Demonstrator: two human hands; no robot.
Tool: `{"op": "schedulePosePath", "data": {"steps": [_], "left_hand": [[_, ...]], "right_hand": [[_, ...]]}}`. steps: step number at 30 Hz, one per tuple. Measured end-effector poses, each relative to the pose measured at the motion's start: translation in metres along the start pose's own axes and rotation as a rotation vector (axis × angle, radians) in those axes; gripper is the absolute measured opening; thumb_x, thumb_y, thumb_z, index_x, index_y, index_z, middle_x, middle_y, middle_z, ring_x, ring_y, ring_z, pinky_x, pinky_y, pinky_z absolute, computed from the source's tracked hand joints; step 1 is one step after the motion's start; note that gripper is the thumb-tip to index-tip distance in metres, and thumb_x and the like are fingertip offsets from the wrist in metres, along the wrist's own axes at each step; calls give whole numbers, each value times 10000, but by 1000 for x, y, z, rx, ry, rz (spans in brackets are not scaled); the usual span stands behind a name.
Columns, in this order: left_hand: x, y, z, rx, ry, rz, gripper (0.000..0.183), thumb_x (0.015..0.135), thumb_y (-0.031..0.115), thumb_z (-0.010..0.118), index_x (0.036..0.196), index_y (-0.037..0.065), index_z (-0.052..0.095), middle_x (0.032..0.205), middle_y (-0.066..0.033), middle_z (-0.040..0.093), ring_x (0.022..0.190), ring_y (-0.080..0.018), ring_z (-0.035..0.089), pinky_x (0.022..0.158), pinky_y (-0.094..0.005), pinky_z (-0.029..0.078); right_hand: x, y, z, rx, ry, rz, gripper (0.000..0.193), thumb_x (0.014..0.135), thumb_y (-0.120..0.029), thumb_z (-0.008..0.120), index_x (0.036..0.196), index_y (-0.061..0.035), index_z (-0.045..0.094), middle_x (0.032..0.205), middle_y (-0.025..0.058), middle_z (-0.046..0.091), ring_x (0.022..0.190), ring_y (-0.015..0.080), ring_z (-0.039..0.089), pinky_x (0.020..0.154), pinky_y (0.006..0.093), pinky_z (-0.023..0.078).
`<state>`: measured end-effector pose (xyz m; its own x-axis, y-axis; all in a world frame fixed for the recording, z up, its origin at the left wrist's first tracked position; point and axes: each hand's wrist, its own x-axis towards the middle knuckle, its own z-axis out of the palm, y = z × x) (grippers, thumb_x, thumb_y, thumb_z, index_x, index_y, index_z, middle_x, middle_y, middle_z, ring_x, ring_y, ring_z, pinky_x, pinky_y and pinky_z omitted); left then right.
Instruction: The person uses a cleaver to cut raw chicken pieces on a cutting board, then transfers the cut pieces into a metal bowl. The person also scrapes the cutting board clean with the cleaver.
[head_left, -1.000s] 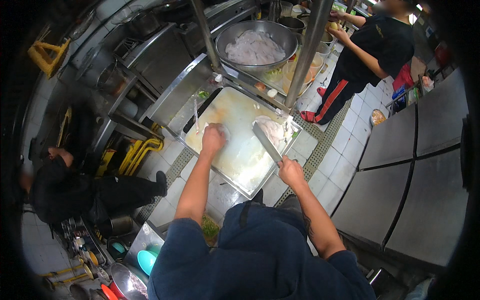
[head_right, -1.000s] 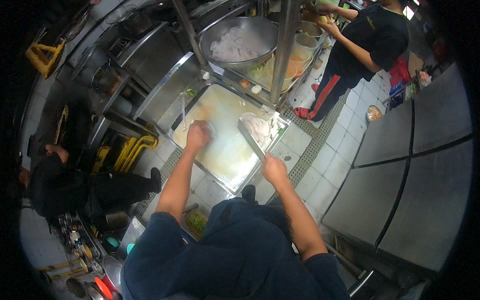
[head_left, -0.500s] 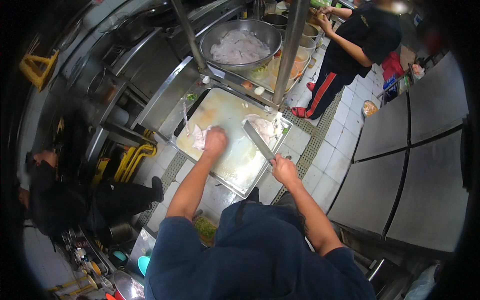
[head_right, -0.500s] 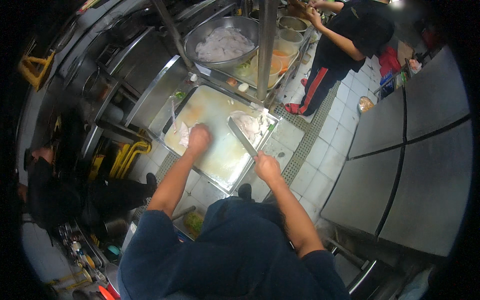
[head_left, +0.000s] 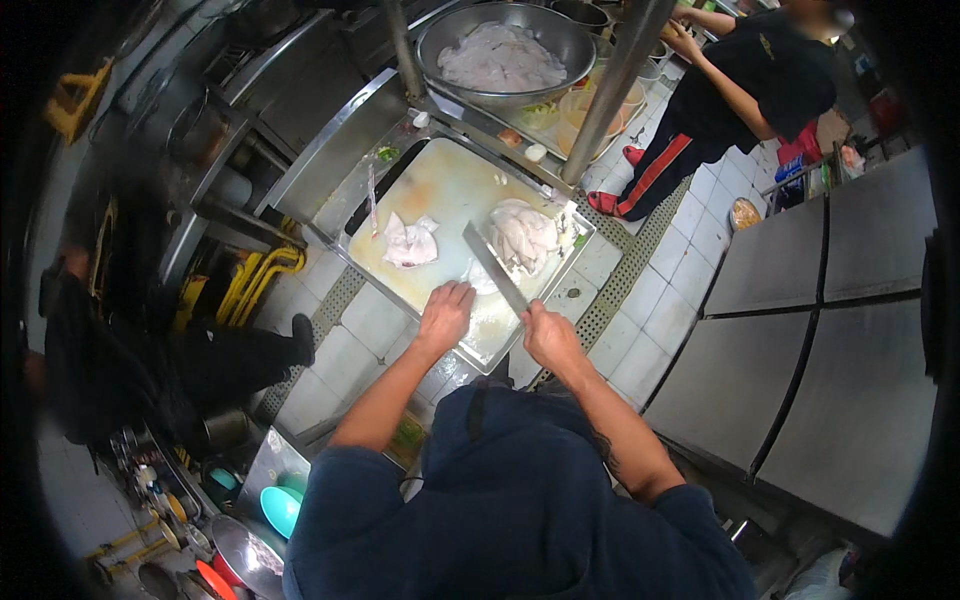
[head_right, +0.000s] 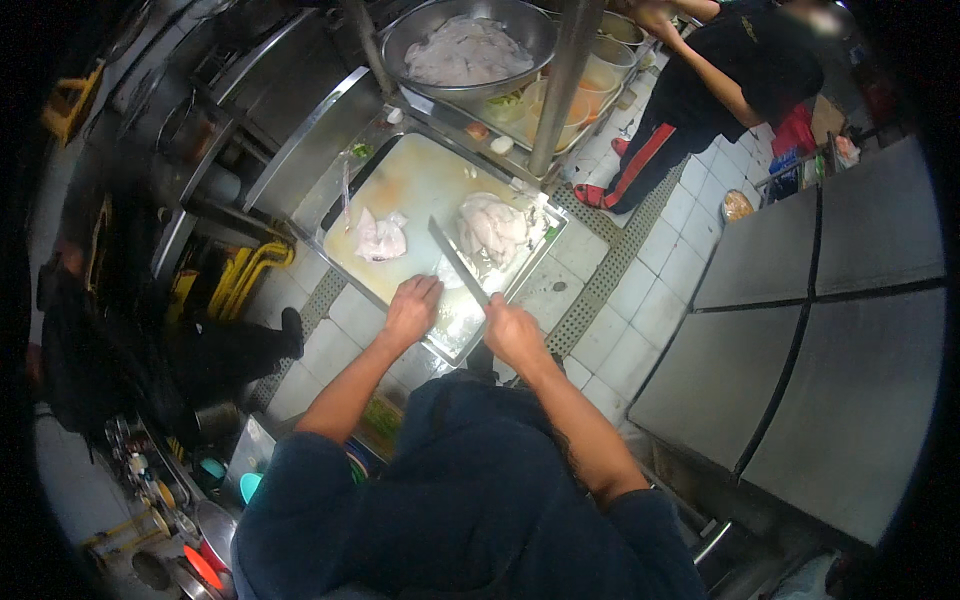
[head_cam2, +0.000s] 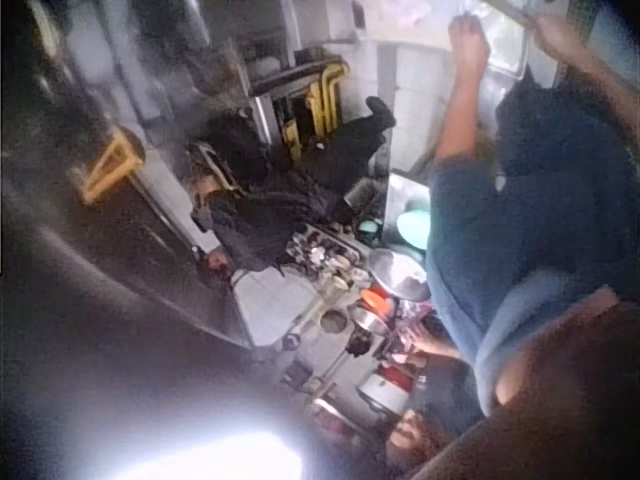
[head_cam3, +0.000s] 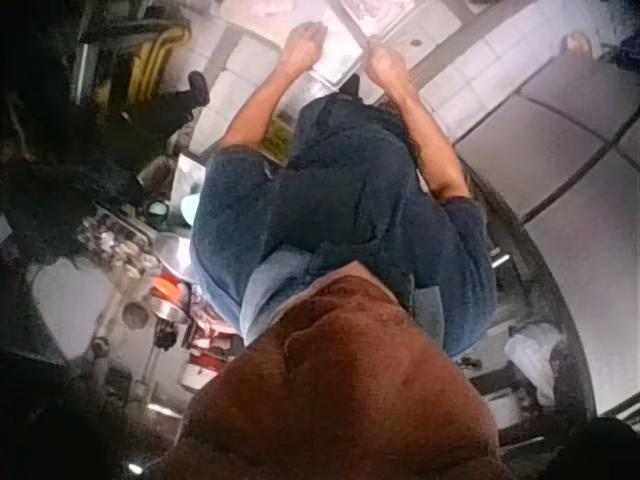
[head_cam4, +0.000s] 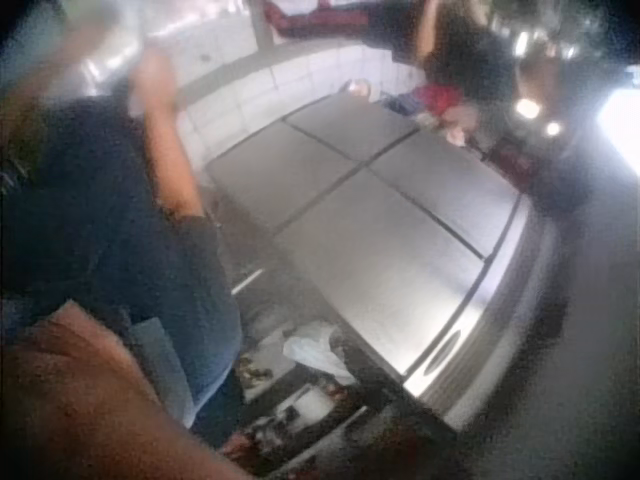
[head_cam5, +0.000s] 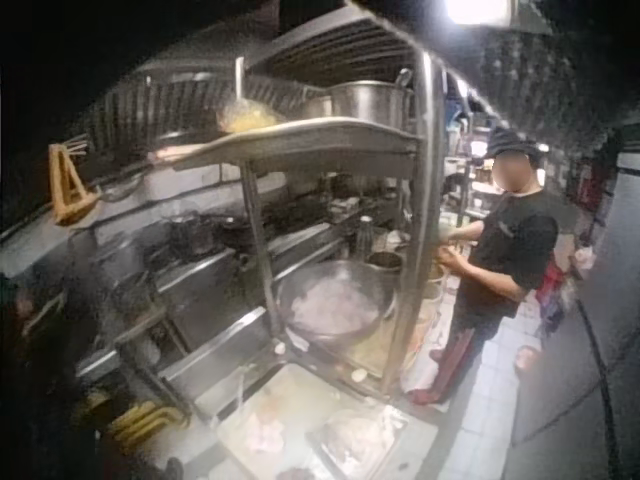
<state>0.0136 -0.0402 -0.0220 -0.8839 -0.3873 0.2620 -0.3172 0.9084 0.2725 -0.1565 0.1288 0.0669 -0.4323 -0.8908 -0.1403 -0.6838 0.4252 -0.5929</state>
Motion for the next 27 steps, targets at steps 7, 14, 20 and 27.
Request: {"op": "schedulePosePath", "data": {"steps": [7,14,20,27], "left_hand": [[7,8,-10,53,-38,-17,328,809,78,592,1115,-9,671,1158,-128,652,1124,-305,578,955,-423,459],[7,10,-17,48,-40,-30,302,818,91,570,1081,-18,672,1100,-121,651,1086,-294,577,931,-416,449],[-7,15,-7,-31,190,-65,324,757,61,660,1078,20,656,1117,-131,638,1086,-321,580,942,-448,451],[-23,3,-16,-119,332,-306,229,718,15,674,945,36,659,1058,-124,629,1010,-327,597,866,-452,478]], "right_hand": [[14,21,-3,-136,-95,-105,172,956,-151,560,927,17,536,717,306,637,722,505,641,695,595,497],[50,42,-41,-377,-235,-209,152,870,-102,491,964,0,551,807,264,689,809,454,689,740,553,531],[63,58,-49,-500,-357,-286,182,858,-88,492,1022,-25,538,796,246,689,808,439,690,743,551,530],[38,56,-50,-473,-464,-338,187,856,-107,530,1027,-32,531,802,232,693,801,444,682,737,551,526]]}}
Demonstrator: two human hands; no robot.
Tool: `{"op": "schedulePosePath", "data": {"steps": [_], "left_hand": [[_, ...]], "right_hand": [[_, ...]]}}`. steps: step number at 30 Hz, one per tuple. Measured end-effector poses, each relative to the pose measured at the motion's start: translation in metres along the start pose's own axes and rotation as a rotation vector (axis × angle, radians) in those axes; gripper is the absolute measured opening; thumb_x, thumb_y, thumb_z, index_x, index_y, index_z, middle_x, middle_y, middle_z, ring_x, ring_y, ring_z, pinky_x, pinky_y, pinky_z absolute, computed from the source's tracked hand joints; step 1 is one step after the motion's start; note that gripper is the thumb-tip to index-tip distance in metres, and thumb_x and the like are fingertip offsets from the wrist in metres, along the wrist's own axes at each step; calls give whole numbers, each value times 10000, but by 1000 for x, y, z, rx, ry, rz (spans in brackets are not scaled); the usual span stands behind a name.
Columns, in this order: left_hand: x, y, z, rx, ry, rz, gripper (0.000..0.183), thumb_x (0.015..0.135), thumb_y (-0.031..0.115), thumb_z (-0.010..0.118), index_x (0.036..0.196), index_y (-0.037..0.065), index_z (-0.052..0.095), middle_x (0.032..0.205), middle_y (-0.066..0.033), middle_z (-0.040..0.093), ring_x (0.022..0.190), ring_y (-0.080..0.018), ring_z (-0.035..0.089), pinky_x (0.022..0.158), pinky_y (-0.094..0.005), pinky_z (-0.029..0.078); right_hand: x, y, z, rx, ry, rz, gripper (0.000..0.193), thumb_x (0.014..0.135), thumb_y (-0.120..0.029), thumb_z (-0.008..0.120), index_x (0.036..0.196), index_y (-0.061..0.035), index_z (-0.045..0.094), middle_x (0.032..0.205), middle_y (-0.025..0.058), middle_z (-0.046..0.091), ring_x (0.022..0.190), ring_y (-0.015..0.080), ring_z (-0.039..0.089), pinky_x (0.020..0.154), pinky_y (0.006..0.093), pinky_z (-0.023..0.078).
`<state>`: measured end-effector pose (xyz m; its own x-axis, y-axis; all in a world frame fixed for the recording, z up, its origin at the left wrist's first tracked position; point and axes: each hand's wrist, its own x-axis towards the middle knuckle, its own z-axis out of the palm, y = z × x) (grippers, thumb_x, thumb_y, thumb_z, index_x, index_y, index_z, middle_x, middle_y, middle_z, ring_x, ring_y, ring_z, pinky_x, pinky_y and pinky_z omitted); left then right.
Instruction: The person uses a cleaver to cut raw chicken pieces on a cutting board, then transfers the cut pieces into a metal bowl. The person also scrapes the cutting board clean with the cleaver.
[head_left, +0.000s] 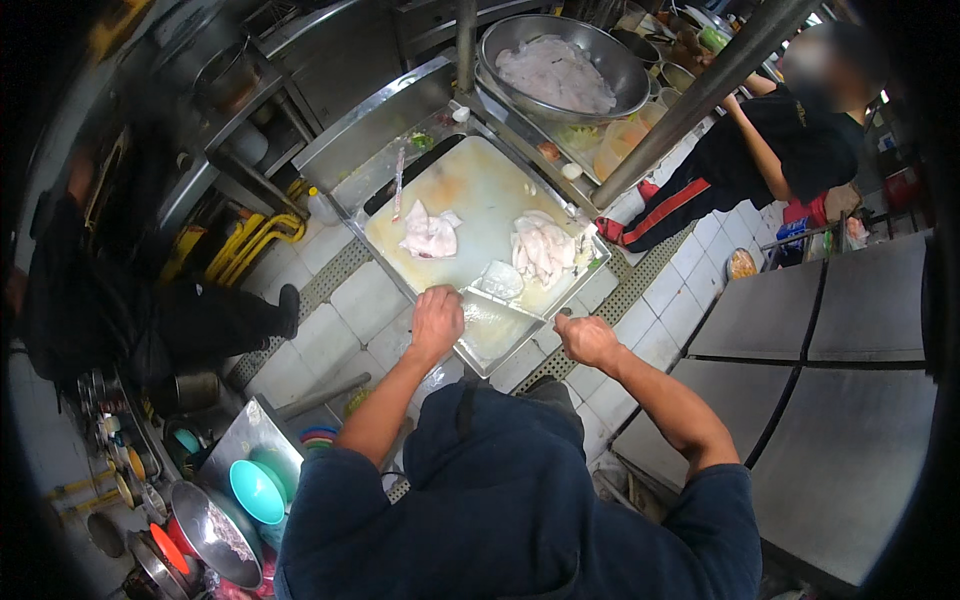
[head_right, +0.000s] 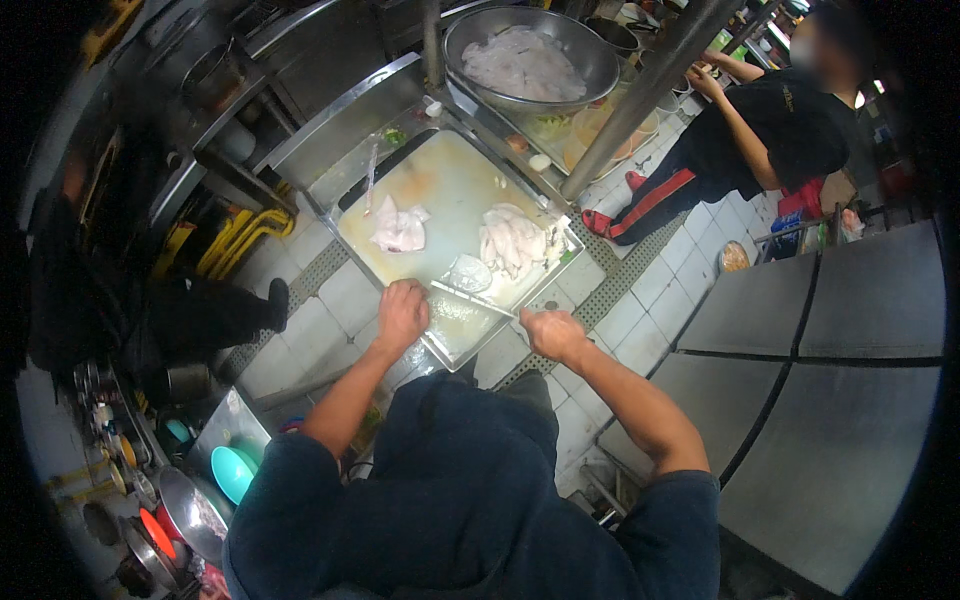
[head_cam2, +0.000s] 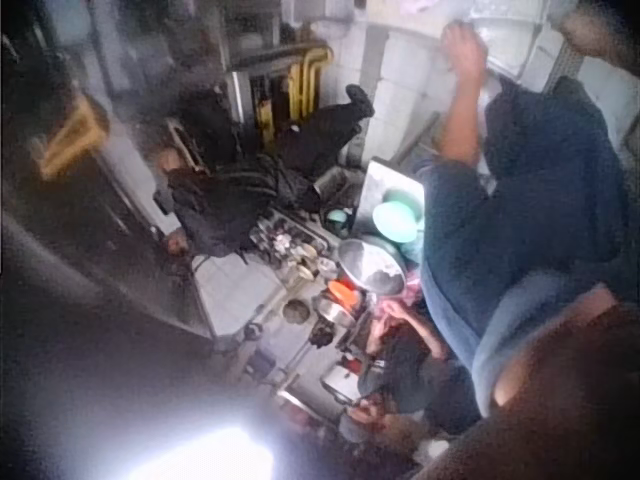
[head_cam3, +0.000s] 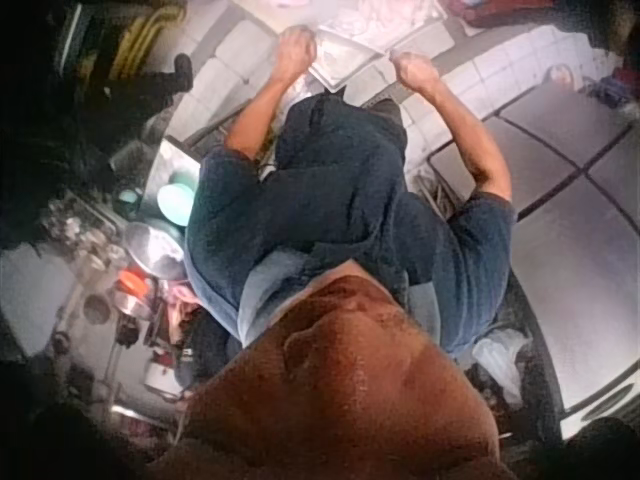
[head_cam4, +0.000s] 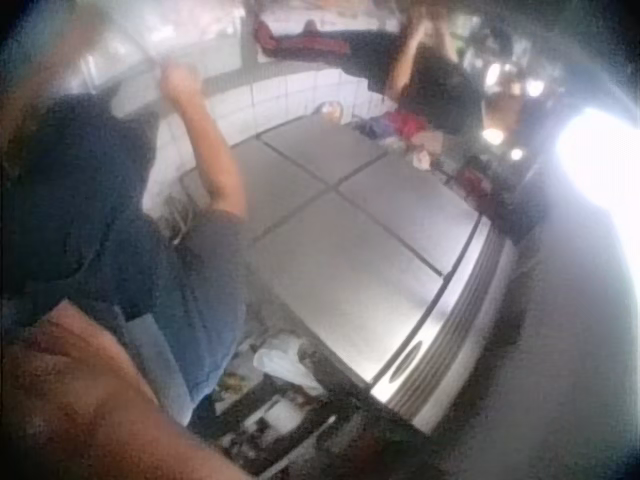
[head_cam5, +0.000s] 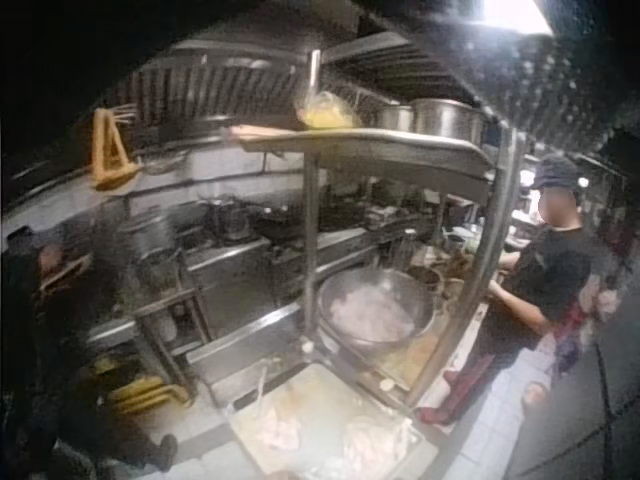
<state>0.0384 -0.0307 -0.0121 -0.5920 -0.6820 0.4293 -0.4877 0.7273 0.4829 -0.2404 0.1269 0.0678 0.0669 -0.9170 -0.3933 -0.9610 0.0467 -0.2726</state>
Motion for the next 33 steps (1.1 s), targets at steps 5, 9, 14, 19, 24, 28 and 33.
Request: {"op": "schedulePosePath", "data": {"steps": [5,9,14,19,24,28,33], "left_hand": [[19,-3,3,-41,-134,104,283,746,15,657,1028,23,680,1156,-135,639,1069,-327,598,911,-426,497],[33,17,16,20,-371,129,368,783,64,643,1148,16,667,1234,-133,635,1152,-314,580,956,-430,482],[27,12,10,59,-376,155,356,821,98,599,1159,19,680,1278,-123,632,1207,-291,556,985,-429,451],[26,-5,9,43,-322,127,319,820,106,613,1119,13,671,1225,-132,636,1157,-302,565,955,-436,454],[55,-19,0,161,-103,-23,251,832,123,638,1053,4,650,1137,-164,608,1079,-330,567,921,-450,459],[85,-38,-4,287,-152,-48,339,849,169,661,1141,4,612,1149,-161,596,1097,-323,562,917,-428,480],[115,-63,10,467,-453,119,246,868,236,680,947,3,680,1033,-162,664,994,-344,624,863,-444,526]], "right_hand": [[13,-16,-10,40,52,51,178,849,-106,552,1003,-16,545,794,237,691,805,445,686,742,548,528],[32,-24,-28,25,65,49,189,859,-93,525,1025,-10,557,787,253,678,816,453,681,740,561,520],[-13,36,5,69,96,107,178,908,-155,578,1045,-42,571,777,257,661,787,453,661,717,566,514],[-79,42,14,22,148,132,195,946,-217,601,925,-29,557,639,228,623,623,448,637,585,548,506],[-38,-26,41,265,85,122,241,943,-238,631,903,-4,587,749,290,641,741,495,641,672,567,504],[5,-8,40,455,293,234,263,942,-227,633,882,28,605,811,298,652,806,507,638,717,553,502],[22,-11,8,569,331,355,284,940,-233,632,958,50,632,908,322,654,922,493,637,821,521,499]]}}
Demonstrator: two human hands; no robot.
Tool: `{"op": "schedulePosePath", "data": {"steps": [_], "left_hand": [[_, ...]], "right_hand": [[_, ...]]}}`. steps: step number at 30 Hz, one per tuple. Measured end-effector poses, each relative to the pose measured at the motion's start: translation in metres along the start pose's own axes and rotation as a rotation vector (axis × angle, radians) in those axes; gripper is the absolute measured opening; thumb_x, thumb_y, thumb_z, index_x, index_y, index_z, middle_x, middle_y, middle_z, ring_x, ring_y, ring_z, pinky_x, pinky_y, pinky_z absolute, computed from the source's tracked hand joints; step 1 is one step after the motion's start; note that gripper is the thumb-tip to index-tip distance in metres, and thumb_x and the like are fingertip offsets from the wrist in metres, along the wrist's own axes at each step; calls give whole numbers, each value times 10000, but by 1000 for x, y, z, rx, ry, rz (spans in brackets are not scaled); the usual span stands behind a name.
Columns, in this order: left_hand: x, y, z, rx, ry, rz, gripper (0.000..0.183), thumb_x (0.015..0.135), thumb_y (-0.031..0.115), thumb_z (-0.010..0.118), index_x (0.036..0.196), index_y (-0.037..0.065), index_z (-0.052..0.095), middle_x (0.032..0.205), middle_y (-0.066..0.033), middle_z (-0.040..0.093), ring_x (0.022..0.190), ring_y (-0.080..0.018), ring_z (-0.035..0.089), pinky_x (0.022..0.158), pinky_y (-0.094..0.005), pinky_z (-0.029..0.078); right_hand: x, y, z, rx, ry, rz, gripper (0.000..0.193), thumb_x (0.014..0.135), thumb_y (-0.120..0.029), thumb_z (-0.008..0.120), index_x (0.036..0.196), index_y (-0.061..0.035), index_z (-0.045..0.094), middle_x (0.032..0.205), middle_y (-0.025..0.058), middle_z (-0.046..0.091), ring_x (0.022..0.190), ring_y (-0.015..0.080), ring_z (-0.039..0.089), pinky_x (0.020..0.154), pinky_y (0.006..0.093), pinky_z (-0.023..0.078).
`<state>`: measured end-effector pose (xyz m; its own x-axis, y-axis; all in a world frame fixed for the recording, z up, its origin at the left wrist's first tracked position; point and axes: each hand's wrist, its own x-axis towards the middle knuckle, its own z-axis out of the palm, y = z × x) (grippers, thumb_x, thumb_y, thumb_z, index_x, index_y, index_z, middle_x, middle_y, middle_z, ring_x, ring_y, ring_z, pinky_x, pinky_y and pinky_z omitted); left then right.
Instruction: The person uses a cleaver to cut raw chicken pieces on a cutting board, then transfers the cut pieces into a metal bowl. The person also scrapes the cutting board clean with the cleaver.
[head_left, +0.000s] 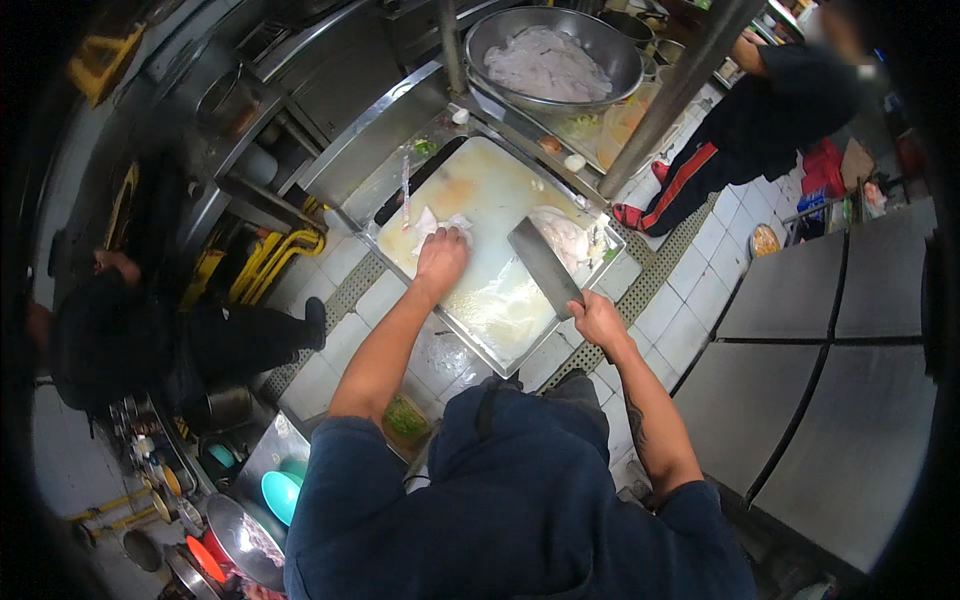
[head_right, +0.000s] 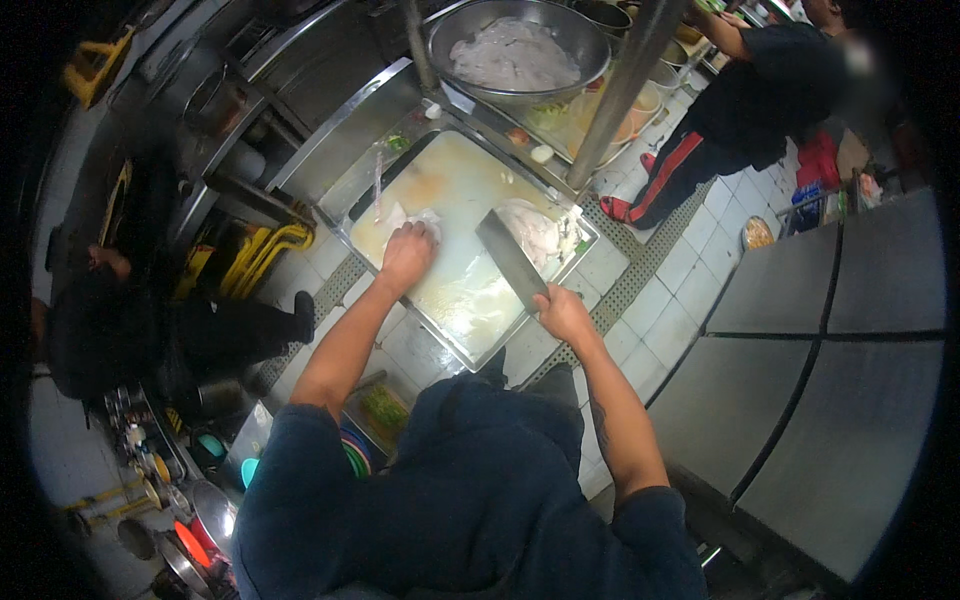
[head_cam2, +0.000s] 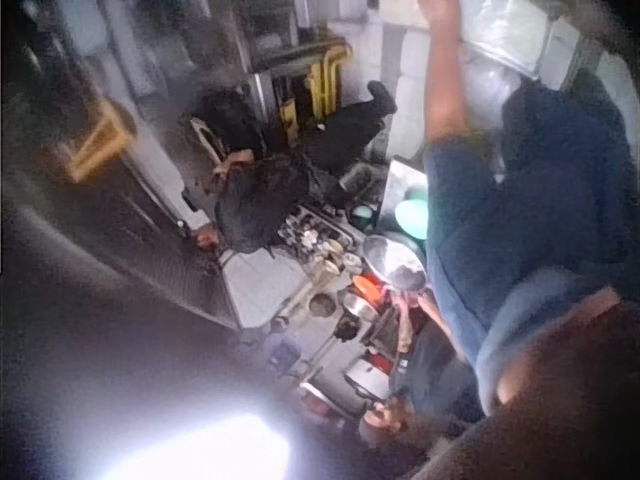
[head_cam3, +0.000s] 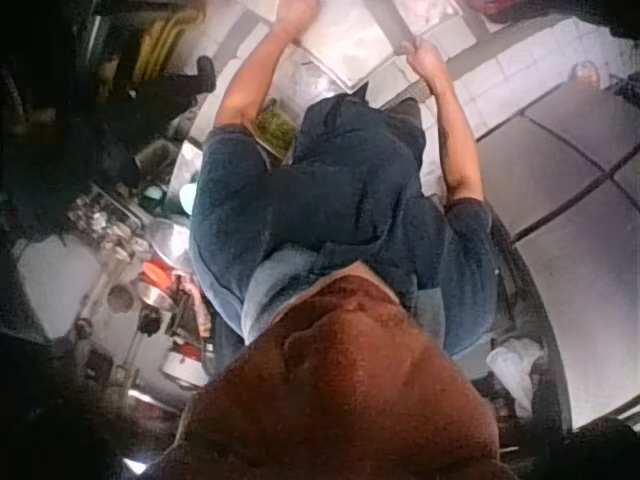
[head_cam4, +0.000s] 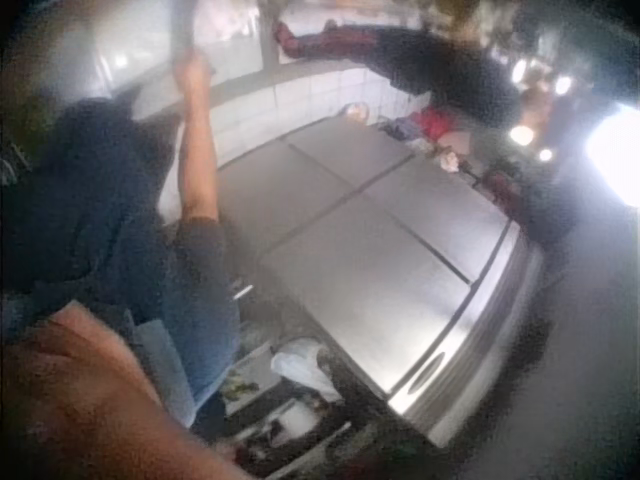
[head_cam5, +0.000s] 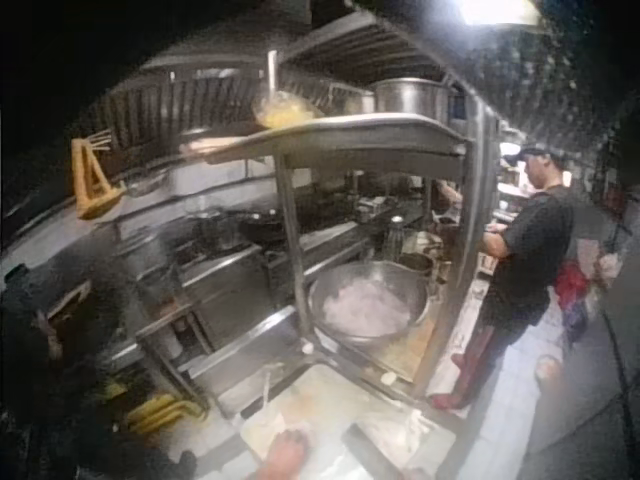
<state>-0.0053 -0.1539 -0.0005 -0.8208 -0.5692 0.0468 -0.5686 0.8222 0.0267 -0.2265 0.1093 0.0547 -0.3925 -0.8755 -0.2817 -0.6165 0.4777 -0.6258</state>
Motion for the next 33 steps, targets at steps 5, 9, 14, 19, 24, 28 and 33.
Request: {"op": "schedulePosePath", "data": {"steps": [5,9,14,19,24,28,33], "left_hand": [[24,19,-33,-574,-78,-91,284,871,244,691,945,-30,687,964,-184,713,930,-336,674,823,-423,525],[28,24,-40,-709,-561,74,236,834,174,689,1000,14,738,1015,-194,721,921,-308,698,814,-401,527],[48,63,-42,-385,-907,323,239,858,173,651,1020,15,730,1001,-182,733,1002,-322,700,879,-432,529],[47,62,-24,-406,-185,54,210,907,200,599,939,33,722,1076,-200,688,1051,-361,648,912,-462,505],[-51,59,-5,-465,-70,281,168,890,146,634,972,32,727,1069,-162,685,1025,-350,632,908,-442,509],[-102,55,-7,-533,145,107,162,833,61,690,986,39,739,1059,-126,690,1032,-335,633,911,-427,516],[-113,62,-4,-477,186,81,167,835,73,691,990,39,740,1065,-124,688,1022,-328,634,896,-425,522]], "right_hand": [[3,22,9,6,17,62,299,943,-247,631,1019,42,640,983,315,665,972,481,639,842,514,499],[1,16,7,36,27,88,312,943,-256,638,1014,48,632,1014,316,668,1003,472,640,861,506,501],[1,15,8,51,25,98,305,944,-234,640,986,67,619,995,318,672,977,473,652,846,505,511],[-3,20,11,49,70,62,292,945,-213,638,977,75,605,946,328,667,940,489,650,821,517,513],[-22,-1,24,15,102,46,250,958,-182,602,959,67,589,852,348,643,863,521,638,769,562,500],[-52,-46,48,80,53,3,230,977,-166,560,938,60,574,807,351,631,808,534,629,742,589,483],[-51,-50,60,-39,-126,-53,239,987,-180,532,933,52,550,782,335,632,791,532,623,746,605,464]]}}
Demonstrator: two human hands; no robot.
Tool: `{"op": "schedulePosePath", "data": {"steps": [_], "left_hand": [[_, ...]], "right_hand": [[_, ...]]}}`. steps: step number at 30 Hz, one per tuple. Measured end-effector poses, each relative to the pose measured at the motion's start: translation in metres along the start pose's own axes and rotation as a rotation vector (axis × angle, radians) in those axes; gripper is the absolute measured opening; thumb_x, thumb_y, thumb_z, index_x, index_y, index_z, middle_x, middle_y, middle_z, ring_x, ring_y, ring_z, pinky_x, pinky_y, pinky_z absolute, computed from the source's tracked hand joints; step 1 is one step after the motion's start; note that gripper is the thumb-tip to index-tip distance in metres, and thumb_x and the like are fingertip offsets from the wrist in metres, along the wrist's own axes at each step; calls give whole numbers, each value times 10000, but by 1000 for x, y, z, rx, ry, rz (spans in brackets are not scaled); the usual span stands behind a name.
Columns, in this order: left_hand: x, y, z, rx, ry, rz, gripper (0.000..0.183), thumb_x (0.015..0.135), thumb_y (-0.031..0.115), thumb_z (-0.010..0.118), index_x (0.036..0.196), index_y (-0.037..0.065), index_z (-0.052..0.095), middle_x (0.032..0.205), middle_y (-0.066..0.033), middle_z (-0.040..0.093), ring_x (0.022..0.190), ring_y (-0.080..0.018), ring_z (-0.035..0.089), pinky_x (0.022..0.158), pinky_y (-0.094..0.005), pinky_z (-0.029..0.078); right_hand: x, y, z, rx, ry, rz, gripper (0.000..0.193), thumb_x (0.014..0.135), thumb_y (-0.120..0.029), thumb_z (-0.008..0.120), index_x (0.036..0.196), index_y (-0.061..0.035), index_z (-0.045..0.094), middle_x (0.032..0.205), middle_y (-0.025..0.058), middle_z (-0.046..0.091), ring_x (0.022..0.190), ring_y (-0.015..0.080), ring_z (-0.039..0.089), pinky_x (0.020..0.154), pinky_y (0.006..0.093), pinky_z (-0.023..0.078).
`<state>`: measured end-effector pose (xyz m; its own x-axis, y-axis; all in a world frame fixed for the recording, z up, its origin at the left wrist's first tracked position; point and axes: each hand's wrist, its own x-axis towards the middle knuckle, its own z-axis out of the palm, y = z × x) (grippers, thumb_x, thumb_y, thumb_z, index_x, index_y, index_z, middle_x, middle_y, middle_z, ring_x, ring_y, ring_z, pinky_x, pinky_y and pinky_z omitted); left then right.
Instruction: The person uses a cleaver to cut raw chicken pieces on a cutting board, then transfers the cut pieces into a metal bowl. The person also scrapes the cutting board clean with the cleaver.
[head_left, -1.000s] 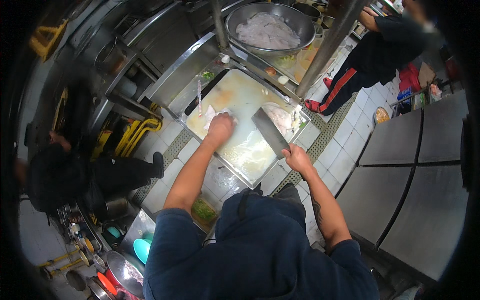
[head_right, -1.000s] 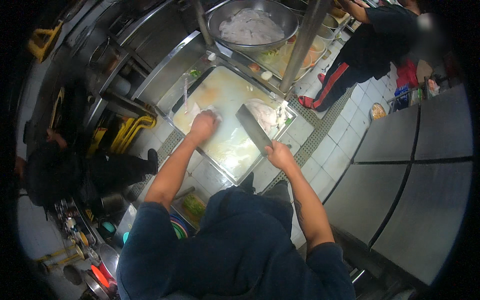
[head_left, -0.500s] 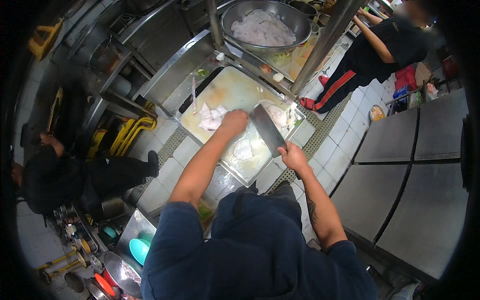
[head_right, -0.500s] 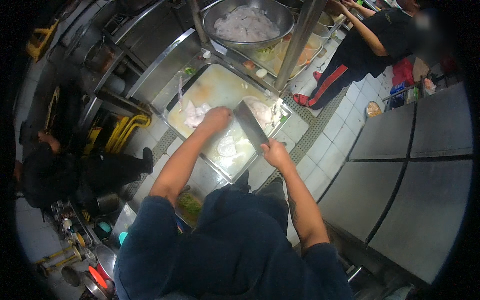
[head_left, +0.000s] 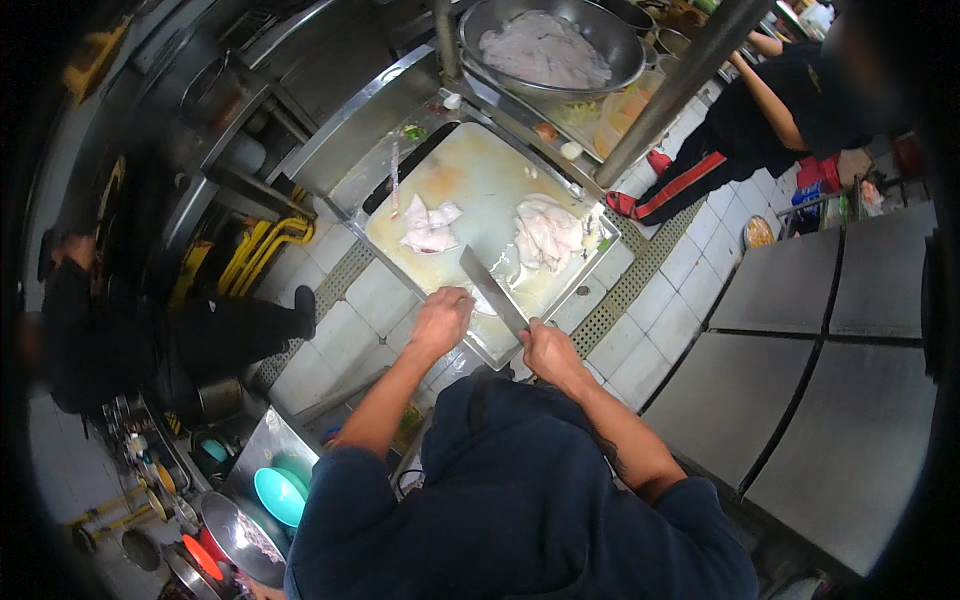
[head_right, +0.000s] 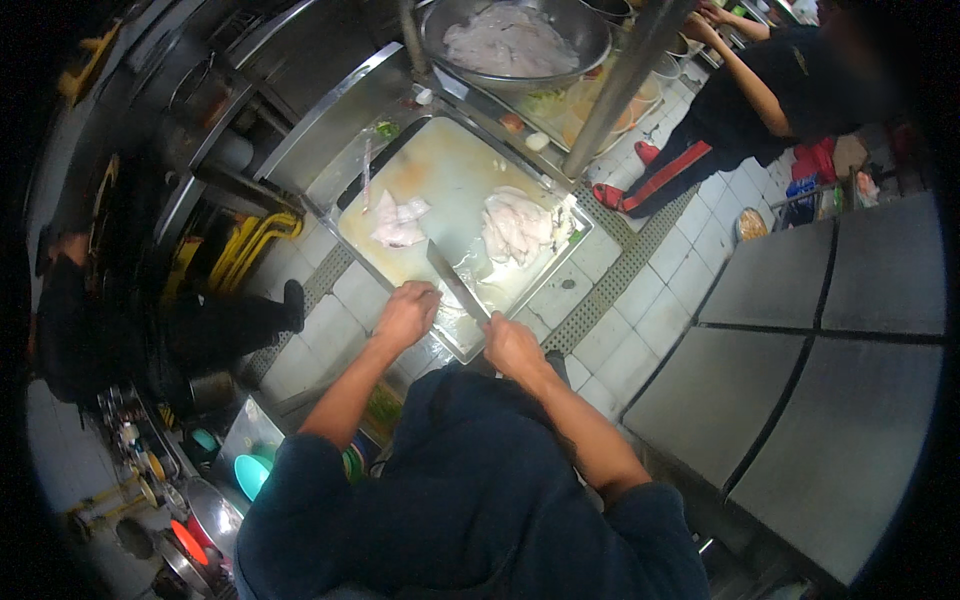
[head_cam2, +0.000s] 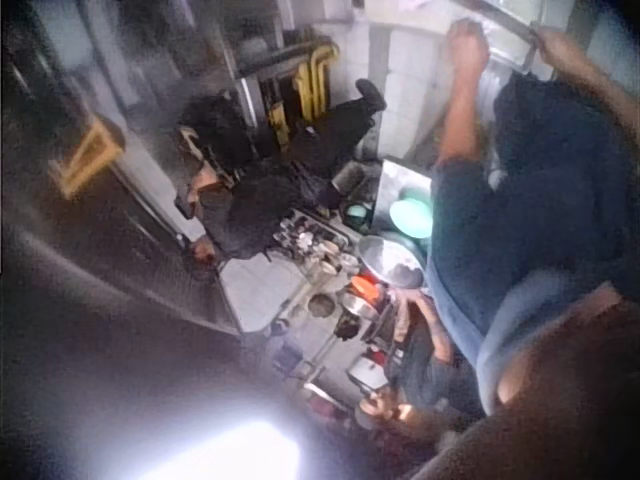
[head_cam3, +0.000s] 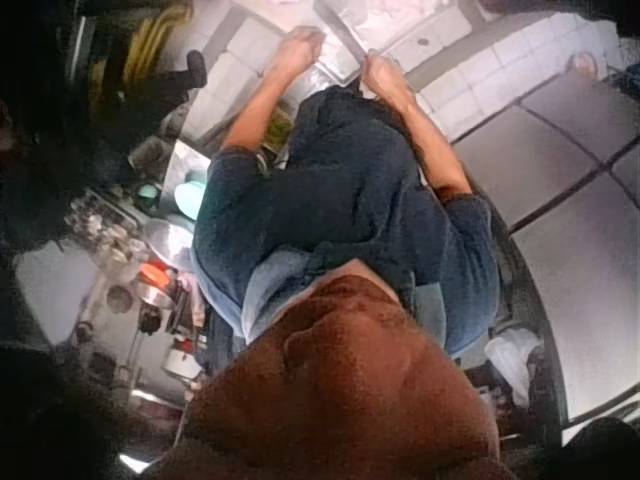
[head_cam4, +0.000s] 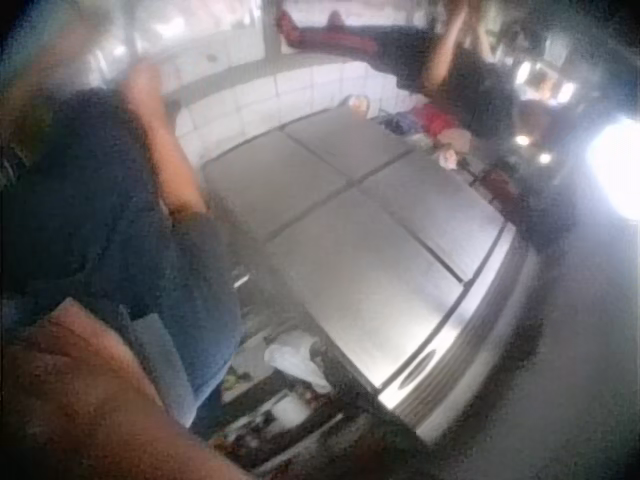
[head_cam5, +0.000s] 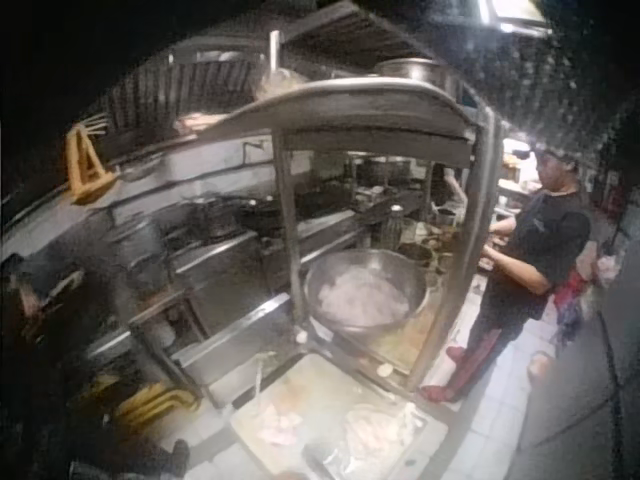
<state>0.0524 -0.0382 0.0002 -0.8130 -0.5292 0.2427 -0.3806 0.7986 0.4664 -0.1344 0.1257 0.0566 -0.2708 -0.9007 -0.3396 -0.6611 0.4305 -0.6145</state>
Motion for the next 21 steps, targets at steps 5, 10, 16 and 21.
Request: {"op": "schedulePosePath", "data": {"steps": [5,10,16,21], "left_hand": [[4,4,1,54,-31,-32,167,841,86,667,984,46,741,1064,-117,687,1030,-309,630,883,-422,522],[-3,5,6,13,14,-81,158,839,74,639,961,36,731,1071,-128,691,1025,-315,634,894,-418,519],[-28,-8,1,10,380,-376,139,808,68,673,931,23,717,987,-152,680,914,-358,641,842,-446,529],[-36,-14,-5,18,376,-493,119,825,74,662,920,20,711,985,-147,677,920,-352,635,837,-446,525]], "right_hand": [[14,30,-20,-200,54,-207,200,943,-152,603,872,21,535,672,303,610,683,501,630,662,586,491],[32,44,-56,-373,-105,-277,229,968,-212,565,927,11,531,707,270,640,729,476,653,669,567,500],[31,37,-66,-510,-264,-307,152,860,-101,525,983,-15,551,770,245,678,759,449,676,686,544,527],[14,34,-64,-498,-324,-321,172,865,-106,521,1009,-16,547,765,235,676,757,446,673,689,548,524]]}}
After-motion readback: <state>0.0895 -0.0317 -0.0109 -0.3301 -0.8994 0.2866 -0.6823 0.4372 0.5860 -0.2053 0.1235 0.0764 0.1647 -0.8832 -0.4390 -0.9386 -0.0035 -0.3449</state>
